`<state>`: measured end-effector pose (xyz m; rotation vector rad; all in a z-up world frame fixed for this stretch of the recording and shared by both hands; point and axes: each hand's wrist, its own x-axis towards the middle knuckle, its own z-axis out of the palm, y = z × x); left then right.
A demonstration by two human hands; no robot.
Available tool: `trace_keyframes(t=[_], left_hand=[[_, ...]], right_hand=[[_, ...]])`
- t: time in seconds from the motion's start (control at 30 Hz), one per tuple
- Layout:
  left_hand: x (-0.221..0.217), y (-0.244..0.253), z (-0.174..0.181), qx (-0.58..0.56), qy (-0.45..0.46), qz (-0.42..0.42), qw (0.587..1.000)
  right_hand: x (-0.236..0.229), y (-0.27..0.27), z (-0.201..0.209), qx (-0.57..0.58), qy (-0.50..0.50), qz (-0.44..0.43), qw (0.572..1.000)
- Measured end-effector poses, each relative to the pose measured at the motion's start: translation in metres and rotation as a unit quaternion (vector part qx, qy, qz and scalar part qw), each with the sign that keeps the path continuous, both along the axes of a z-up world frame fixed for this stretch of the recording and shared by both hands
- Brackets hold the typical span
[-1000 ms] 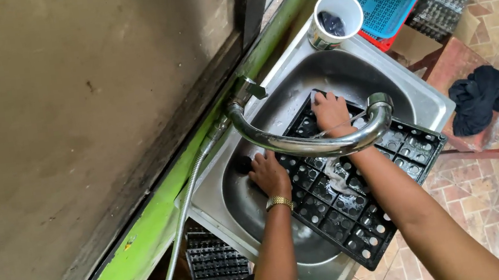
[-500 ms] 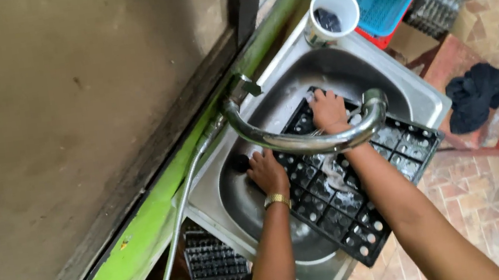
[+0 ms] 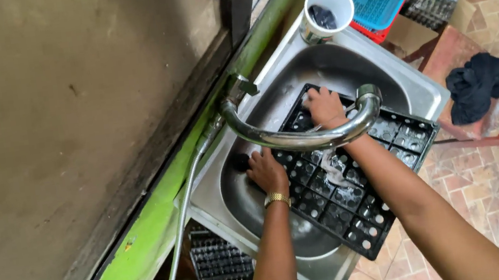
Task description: Washing a black plastic seedling tray in a sink using a cloth and water to remove dirt and debris.
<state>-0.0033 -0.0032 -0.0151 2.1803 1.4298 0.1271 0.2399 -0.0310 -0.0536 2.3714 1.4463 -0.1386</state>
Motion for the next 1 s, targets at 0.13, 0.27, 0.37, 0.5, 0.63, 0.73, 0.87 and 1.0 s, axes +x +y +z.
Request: trace_keyframes(t=[0.13,0.27,0.37,0.5,0.63,0.73,0.87,1.0], left_hand=[[0.0,-0.001,-0.011,-0.011,0.016,0.004,1.0],[-0.001,-0.001,0.007,-0.033,0.019,-0.011,0.999],[0.003,0.007,0.01,-0.037,0.021,-0.004,0.999],[0.001,0.002,0.011,-0.024,0.033,0.0,0.999],[0.003,-0.003,-0.021,-0.013,0.033,0.005,0.999],[0.002,-0.001,-0.03,-0.016,0.024,-0.008,1.0],[0.005,-0.002,-0.031,-0.019,0.018,0.002,1.0],[0.006,-0.003,-0.036,0.004,0.018,0.001,1.0]], right_hand=[[-0.011,-0.004,0.019,0.006,0.009,0.051,0.999],[0.003,-0.018,-0.029,0.078,-0.057,0.033,0.995],[0.005,0.0,-0.046,0.091,-0.083,-0.022,0.992],[0.009,0.0,-0.078,0.172,0.033,-0.252,0.952],[-0.004,-0.041,-0.065,0.032,-0.043,-0.068,0.996],[-0.037,-0.04,0.05,0.136,0.101,-0.245,0.955],[-0.035,-0.054,0.145,0.087,0.205,-0.276,0.935],[-0.005,-0.085,0.129,0.149,0.207,-0.16,0.954]])
